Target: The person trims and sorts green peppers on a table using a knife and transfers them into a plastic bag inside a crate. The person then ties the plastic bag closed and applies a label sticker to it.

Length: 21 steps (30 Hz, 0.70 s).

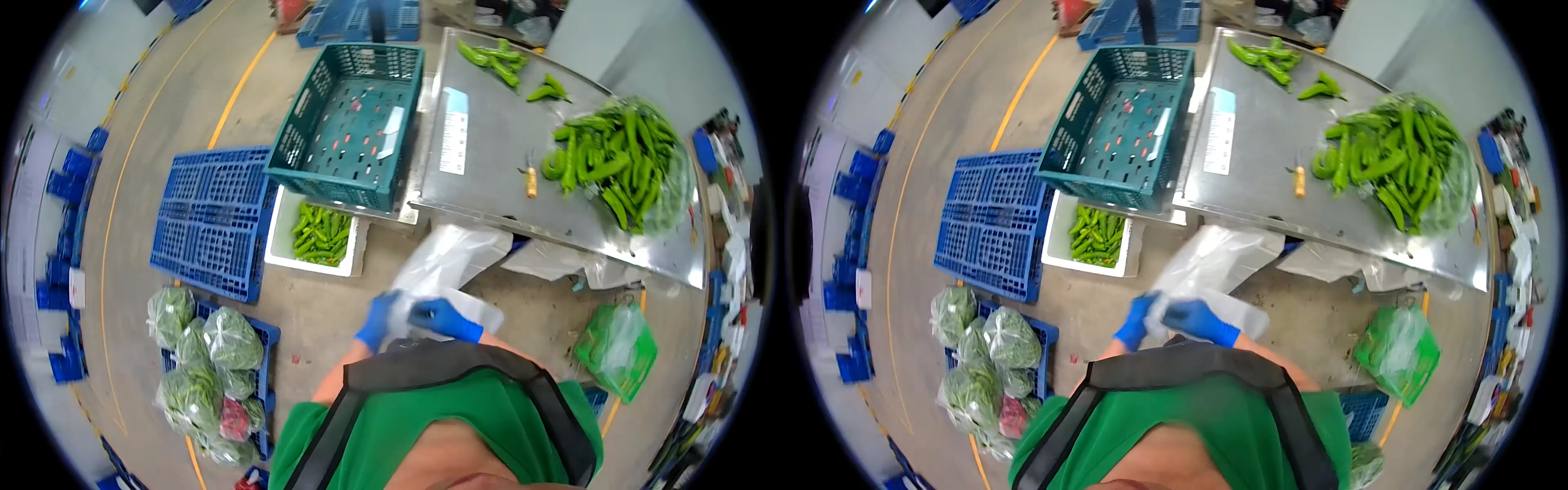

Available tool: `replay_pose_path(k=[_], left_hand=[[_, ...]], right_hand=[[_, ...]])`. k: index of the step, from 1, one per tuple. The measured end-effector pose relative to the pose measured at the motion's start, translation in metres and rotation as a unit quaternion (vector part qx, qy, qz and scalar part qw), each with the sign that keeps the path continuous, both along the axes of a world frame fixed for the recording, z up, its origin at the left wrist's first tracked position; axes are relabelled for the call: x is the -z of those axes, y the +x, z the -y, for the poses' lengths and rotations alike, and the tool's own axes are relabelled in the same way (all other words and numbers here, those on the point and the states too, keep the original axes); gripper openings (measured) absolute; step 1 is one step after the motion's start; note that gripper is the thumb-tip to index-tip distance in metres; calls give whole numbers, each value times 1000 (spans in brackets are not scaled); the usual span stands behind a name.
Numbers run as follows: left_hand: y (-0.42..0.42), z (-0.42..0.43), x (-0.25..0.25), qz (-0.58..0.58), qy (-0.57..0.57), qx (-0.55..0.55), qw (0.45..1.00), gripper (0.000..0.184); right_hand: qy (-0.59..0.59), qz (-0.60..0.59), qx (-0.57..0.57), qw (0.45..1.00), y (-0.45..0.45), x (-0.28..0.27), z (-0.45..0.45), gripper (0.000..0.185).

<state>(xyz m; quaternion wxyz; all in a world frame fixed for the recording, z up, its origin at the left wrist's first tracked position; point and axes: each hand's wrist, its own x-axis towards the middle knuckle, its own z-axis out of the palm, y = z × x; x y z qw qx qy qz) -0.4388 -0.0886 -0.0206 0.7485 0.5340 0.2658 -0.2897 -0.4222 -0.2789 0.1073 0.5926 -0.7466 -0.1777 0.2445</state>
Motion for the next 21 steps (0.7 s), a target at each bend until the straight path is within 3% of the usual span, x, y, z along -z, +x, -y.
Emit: replay_pose_path(k=[1, 2, 3, 4, 5, 6, 8, 9, 11, 12, 13, 14, 16, 17, 19, 21], left_hand=[[-4, -31, -41, 42, 40, -39, 998, 35], [-31, -68, -36, 85, 157, -28, 984, 31], [-62, -107, -27, 116, 254, -67, 958, 32], [-91, -153, -30, 1, 420, 29, 907, 37], [-119, -194, -23, -33, 457, 1, 889, 37], [-145, -228, -22, -53, 459, -72, 884, 37], [-173, -270, -36, -52, 435, -252, 863, 38], [-175, -281, -53, -28, 423, -336, 841, 39], [-154, -285, -100, 61, 405, -450, 794, 40], [-140, -282, -128, 116, 395, -492, 767, 40], [-124, -278, -158, 175, 381, -525, 741, 41], [-106, -269, -185, 235, 357, -544, 722, 42], [-66, -238, -235, 351, 295, -550, 698, 44], [-46, -216, -253, 380, 325, -511, 699, 45], [0, -156, -281, 383, 546, -372, 646, 46], [33, -78, -336, 445, 385, -402, 701, 44]], right_hand=[[-24, 32, 17, 999, 18, -34, -5, 27], [68, 79, 5, 995, 26, -54, -10, 27], [77, 98, -17, 992, 24, -53, -14, 31], [-40, 89, -62, 993, 17, -32, -7, 31], [-152, 74, -106, 980, 13, -1, -3, 32], [-223, 98, -148, 959, 11, 36, 12, 33], [-251, 74, -9, 965, 16, 50, 45, 28], [-264, 93, 112, 953, 31, 55, 69, 27], [-211, 143, 324, 911, 80, 85, 132, 24], [-288, 152, 402, 856, 110, 57, 157, 23], [-271, 226, 463, 813, 136, 51, 181, 23], [-286, 169, 493, 804, 159, 27, 196, 25], [-429, 230, 476, 733, 202, 27, 223, 35], [-456, 200, 463, 733, 216, 29, 229, 38], [-512, 140, 428, 732, 241, 37, 243, 43], [-491, 193, 418, 740, 250, 79, 266, 30]])
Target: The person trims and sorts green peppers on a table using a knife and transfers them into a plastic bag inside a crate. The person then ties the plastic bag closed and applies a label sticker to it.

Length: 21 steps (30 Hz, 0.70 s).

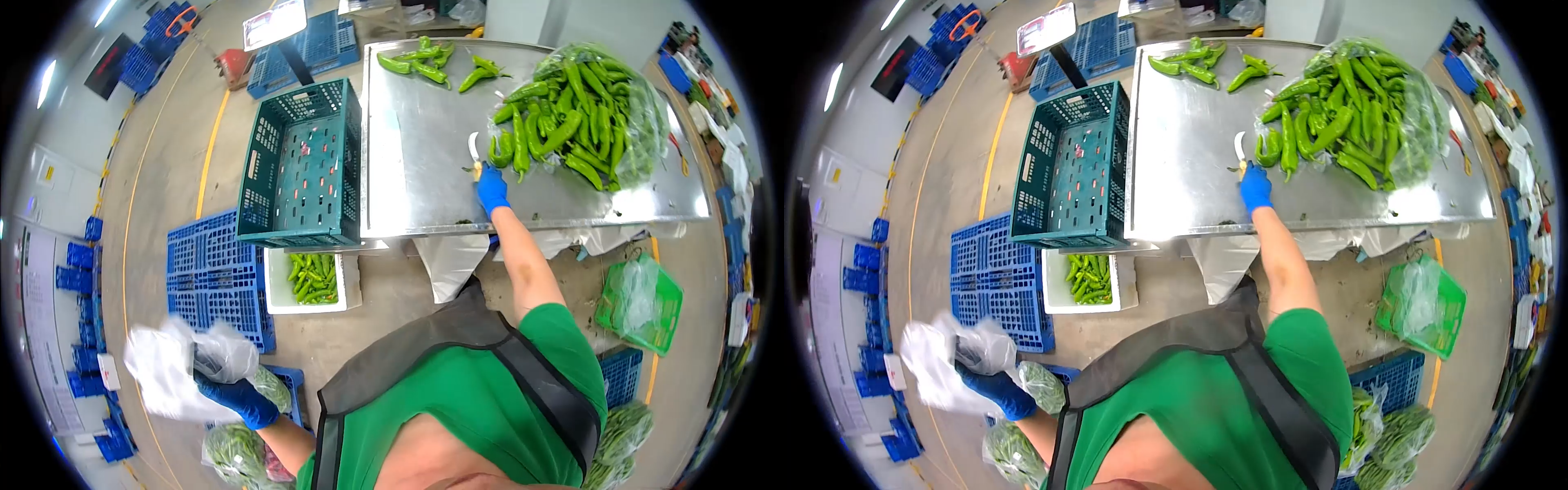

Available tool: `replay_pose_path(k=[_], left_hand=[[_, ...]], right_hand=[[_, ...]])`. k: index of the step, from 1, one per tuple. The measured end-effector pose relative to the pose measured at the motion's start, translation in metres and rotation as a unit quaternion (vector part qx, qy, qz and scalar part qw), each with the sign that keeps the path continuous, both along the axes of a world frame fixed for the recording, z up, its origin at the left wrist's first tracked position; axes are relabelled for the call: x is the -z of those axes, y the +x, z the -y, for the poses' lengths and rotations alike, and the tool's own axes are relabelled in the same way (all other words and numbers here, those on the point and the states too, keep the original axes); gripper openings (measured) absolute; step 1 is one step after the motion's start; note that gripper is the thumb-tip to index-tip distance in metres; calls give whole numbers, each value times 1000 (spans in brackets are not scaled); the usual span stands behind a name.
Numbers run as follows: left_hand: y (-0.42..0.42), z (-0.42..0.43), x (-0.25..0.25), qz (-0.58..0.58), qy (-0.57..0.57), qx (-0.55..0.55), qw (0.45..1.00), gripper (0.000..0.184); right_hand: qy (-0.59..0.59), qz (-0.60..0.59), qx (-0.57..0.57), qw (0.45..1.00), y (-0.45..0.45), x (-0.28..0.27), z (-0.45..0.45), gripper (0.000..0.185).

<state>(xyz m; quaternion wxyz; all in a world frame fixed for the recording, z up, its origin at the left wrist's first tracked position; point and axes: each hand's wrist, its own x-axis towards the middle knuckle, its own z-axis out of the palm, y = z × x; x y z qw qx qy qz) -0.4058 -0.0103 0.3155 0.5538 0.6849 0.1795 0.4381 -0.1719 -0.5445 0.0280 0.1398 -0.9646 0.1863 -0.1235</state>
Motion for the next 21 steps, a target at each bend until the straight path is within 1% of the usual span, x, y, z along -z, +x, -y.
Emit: replay_pose_path(k=[1, 2, 3, 4, 5, 7, 8, 9, 10, 11, 12, 13, 14, 15, 16, 18, 19, 20, 21], left_hand=[[10, 32, -19, 3, 25, -26, 999, 46], [17, 47, -37, 66, -94, -5, 993, 49], [21, 74, -52, 44, -27, -42, 998, 51], [26, 100, -63, 20, 39, -78, 996, 52], [35, 115, -70, 18, -10, -62, 998, 52], [49, 140, -80, 17, -107, -27, 994, 52], [58, 142, -80, -45, -82, 58, 994, 52], [67, 144, -81, -105, -47, 142, 983, 52], [93, 165, -98, -174, 66, 270, 945, 50], [119, 186, -115, -208, 179, 393, 878, 49], [153, 225, -132, -212, 313, 493, 784, 46], [182, 267, -147, -188, 353, 545, 737, 43], [207, 303, -154, -161, 390, 591, 687, 41], [219, 322, -154, -144, 514, 485, 692, 36], [230, 328, -161, -134, 629, 348, 682, 33], [263, 302, -155, -100, 674, 165, 713, 35], [282, 291, -152, -132, 696, 69, 702, 37], [304, 277, -150, -162, 711, -9, 684, 39], [327, 258, -151, -115, 699, -84, 701, 39]], right_hand=[[21, 45, -21, 999, -1, 18, 13, 26], [4, 45, -54, 997, -15, 19, 26, 26], [-33, 52, -88, 994, -31, 21, 41, 26], [6, -3, -79, 997, -42, 22, 56, 27], [28, -93, -77, 992, -52, 0, 66, 30], [35, -124, -142, 981, -47, -77, 69, 38], [130, 29, -189, 973, -28, -129, 55, 53], [288, 100, -235, 923, -12, -205, 32, 59], [260, 184, -349, 881, 0, -254, 23, 68], [297, 247, -420, 821, 7, -299, 5, 66], [270, 267, -472, 796, 16, -325, -11, 65], [243, 285, -523, 766, 25, -350, -27, 65], [154, 259, -561, 771, 42, -361, -32, 65], [164, 260, -547, 778, 69, -344, -26, 60], [174, 262, -534, 785, 94, -327, -19, 56], [178, 285, -477, 813, 124, -334, 34, 50], [70, 332, -441, 831, 136, -328, 53, 48], [12, 346, -408, 845, 121, -353, 52, 47], [-51, 390, -377, 838, 127, -365, 57, 47]])
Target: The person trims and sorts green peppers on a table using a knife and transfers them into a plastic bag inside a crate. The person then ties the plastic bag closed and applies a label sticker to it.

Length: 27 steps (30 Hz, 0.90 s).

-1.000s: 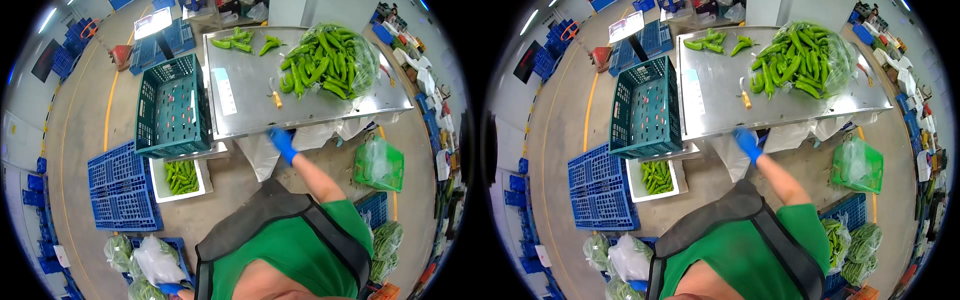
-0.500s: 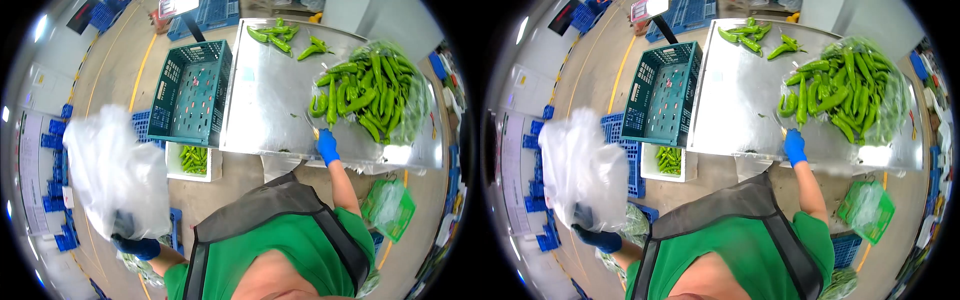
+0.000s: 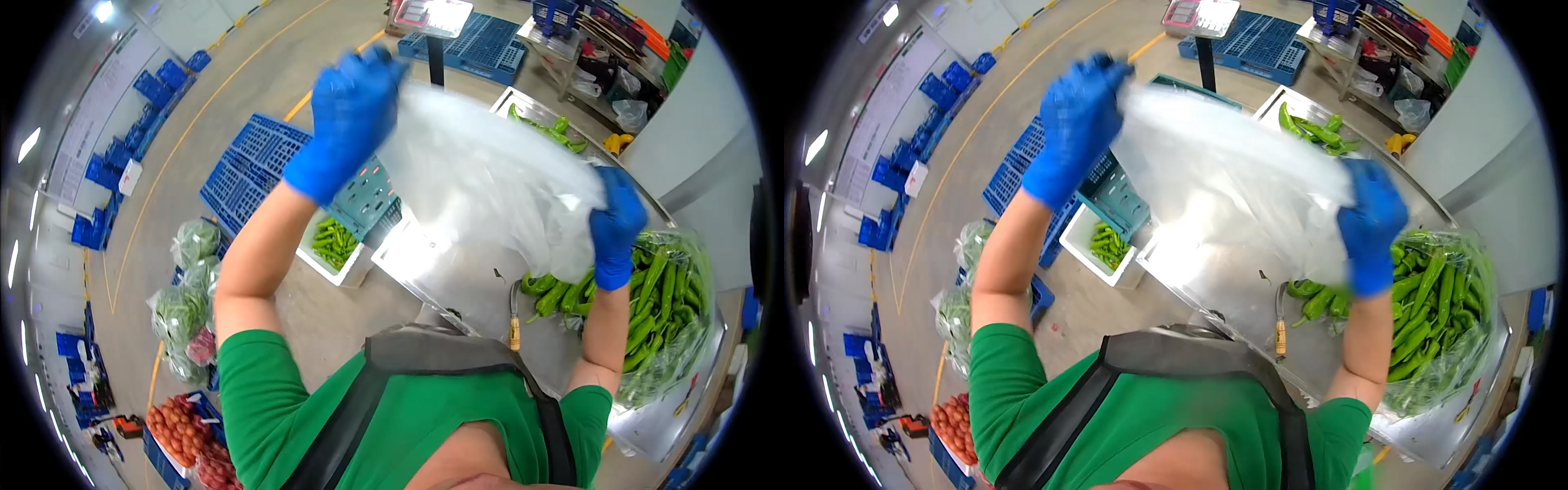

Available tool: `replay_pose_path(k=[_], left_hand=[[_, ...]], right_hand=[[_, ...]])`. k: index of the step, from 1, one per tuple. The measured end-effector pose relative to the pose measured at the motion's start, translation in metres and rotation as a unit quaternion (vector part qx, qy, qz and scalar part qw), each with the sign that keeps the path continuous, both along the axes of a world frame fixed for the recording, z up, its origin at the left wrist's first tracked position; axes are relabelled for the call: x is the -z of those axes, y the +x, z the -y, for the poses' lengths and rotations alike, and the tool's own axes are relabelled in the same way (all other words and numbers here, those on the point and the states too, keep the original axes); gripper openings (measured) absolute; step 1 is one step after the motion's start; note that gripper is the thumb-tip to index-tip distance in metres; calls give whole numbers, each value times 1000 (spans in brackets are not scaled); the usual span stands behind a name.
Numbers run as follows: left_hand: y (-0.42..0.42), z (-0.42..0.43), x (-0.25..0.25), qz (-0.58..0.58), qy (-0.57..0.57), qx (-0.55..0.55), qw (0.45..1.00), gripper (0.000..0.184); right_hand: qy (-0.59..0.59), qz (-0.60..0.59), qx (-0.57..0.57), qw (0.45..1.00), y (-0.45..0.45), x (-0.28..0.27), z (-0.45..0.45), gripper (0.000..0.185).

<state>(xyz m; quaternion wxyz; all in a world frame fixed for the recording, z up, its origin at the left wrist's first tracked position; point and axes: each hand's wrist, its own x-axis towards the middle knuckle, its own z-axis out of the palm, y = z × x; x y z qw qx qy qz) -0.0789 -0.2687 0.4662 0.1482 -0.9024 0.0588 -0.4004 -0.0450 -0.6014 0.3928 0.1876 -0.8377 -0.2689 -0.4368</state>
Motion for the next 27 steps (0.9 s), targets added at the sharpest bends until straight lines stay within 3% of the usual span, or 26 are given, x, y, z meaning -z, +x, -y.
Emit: replay_pose_path(k=[1, 3, 5, 6, 7, 8, 9, 10, 11, 12, 13, 14, 15, 16, 17, 18, 19, 21, 23, 24, 27], left_hand=[[23, -10, 3, 82, -9, -11, 997, 39], [51, -14, 1, 164, -159, -4, 974, 41], [72, -19, 7, 80, -405, 100, 905, 32], [69, -14, 15, 97, -419, 217, 876, 44], [44, 4, 20, 131, -402, 272, 864, 43], [18, 23, 25, 161, -381, 325, 851, 43], [9, 35, 57, 114, -371, 347, 854, 42], [9, 50, 115, -24, -382, 332, 862, 42], [7, 66, 185, -196, -394, 287, 851, 42], [-1, 81, 254, -367, -382, 224, 818, 42], [-14, 91, 309, -473, -379, 181, 774, 42], [-37, 86, 291, -543, -416, 177, 708, 40], [-36, 100, 347, -439, -465, 241, 730, 46], [-34, 85, 309, -484, -461, 248, 701, 52], [-39, 83, 270, -535, -458, 262, 660, 59], [-30, 88, 278, -502, -526, 240, 643, 67], [-15, 98, 289, -462, -587, 221, 627, 75], [-1, 97, 312, -398, -530, 221, 715, 87], [-39, 54, 297, -426, -510, 218, 714, 101], [-64, 27, 296, -402, -500, 246, 726, 99], [-156, -78, 313, -372, -496, 324, 714, 87]], right_hand=[[-26, 60, 55, 996, 3, -6, 15, 48], [-61, 197, 138, 969, 33, -41, 30, 47], [-78, 278, 213, 933, 63, -81, 36, 49], [-76, 281, 148, 945, 68, -97, 59, 43], [-67, 286, 78, 953, 79, -107, 88, 39], [-148, 215, 192, 946, 81, -99, 105, 38], [-221, 141, 289, 921, 71, -72, 120, 38], [-89, 12, 189, 978, 85, -17, 146, 36], [107, -103, 46, 988, 98, 38, 173, 34], [284, -163, -47, 944, 109, 93, 199, 33], [-143, -264, 133, 944, 127, 151, 203, 30], [-206, -340, 135, 908, 121, 166, 201, 33], [-271, -413, 132, 860, 116, 180, 198, 36], [-330, -478, 122, 805, 111, 193, 192, 41], [-280, -433, 154, 843, 126, 184, 194, 41], [-136, -386, 99, 907, 138, 170, 191, 41], [-81, -408, 77, 906, 153, 155, 181, 48], [-283, -369, 234, 854, 153, 122, 120, 72], [-401, -407, 274, 773, 147, 135, 90, 96], [-402, -425, 253, 771, 144, 138, 83, 109], [-362, -281, 354, 816, 61, 105, 1, 104]])
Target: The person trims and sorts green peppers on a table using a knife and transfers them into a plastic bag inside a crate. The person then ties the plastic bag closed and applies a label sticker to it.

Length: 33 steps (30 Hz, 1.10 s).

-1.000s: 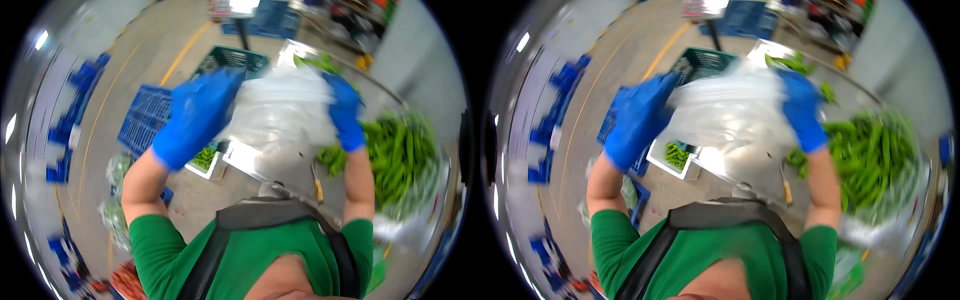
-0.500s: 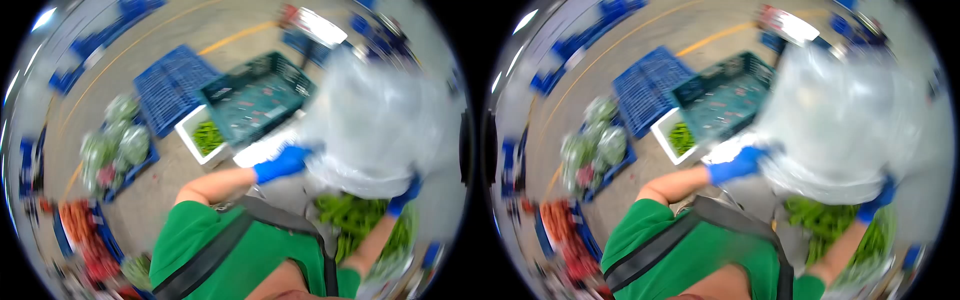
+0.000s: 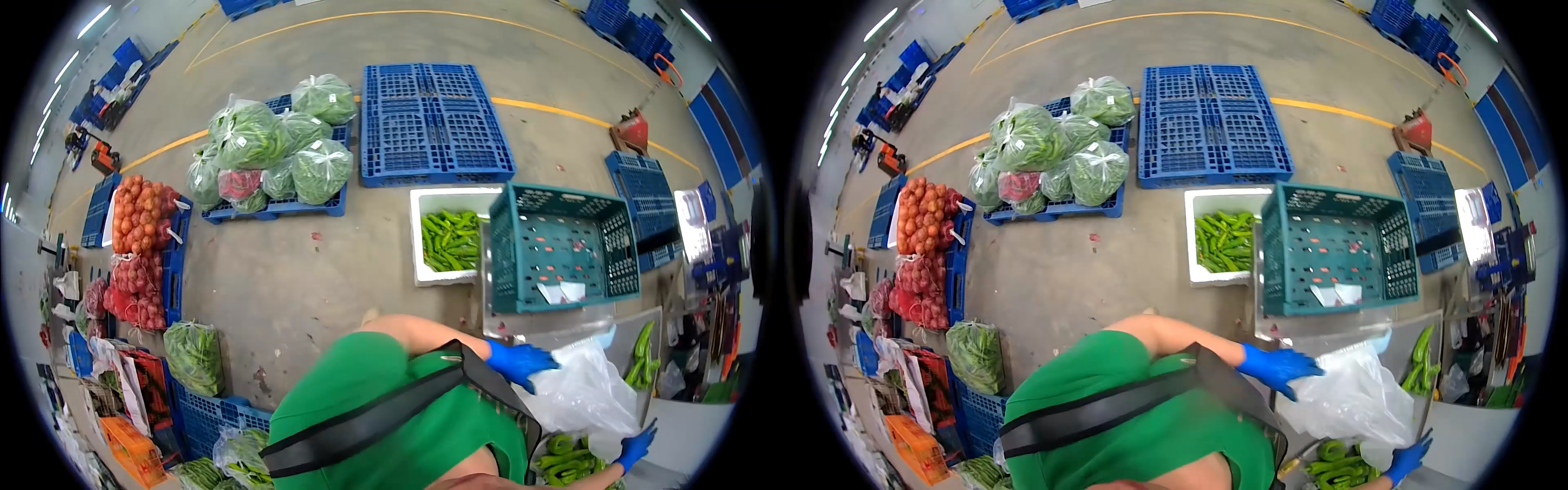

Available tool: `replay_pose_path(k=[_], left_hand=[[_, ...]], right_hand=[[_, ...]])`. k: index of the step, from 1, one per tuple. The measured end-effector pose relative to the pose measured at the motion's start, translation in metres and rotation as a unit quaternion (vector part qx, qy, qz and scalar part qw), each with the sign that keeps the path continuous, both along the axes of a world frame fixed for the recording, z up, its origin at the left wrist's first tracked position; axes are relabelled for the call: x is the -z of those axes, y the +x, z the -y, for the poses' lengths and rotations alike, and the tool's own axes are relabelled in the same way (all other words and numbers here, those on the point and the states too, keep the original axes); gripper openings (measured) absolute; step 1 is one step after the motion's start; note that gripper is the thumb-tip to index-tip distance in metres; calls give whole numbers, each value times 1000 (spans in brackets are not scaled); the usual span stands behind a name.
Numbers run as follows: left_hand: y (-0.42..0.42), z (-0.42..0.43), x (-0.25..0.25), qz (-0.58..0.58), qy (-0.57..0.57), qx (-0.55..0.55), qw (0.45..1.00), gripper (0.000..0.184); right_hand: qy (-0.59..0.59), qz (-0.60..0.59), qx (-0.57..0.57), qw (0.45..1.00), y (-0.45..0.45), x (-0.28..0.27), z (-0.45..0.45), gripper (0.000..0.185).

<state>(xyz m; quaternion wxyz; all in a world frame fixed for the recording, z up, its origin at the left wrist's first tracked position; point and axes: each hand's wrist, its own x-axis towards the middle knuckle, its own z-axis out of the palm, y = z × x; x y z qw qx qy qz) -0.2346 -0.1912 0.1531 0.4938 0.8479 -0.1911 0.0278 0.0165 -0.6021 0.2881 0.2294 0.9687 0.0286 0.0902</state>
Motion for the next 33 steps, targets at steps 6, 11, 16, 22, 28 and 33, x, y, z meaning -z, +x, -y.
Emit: replay_pose_path(k=[6, 11, 16, 22, 28, 33], left_hand=[[-281, -259, 139, -323, 76, -384, 862, 66], [-576, -331, 193, -397, 62, -787, 468, 63], [-706, -205, 269, -404, -132, -856, 295, 50], [-605, -141, 247, -531, -411, -725, 153, 43], [-588, -276, 239, -384, -432, -802, 150, 40], [-613, -378, 240, -328, -392, -829, 228, 38]], right_hand=[[137, 313, -318, 885, -162, -24, -212, 48], [253, -201, -544, 774, -264, 145, -451, 60], [143, -424, -636, 629, -347, 155, -692, 55], [123, -499, -666, 541, -368, 262, -876, 48], [-9, -525, -687, 502, -399, 284, -992, 47], [75, -525, -641, 554, -412, 251, -988, 46]])
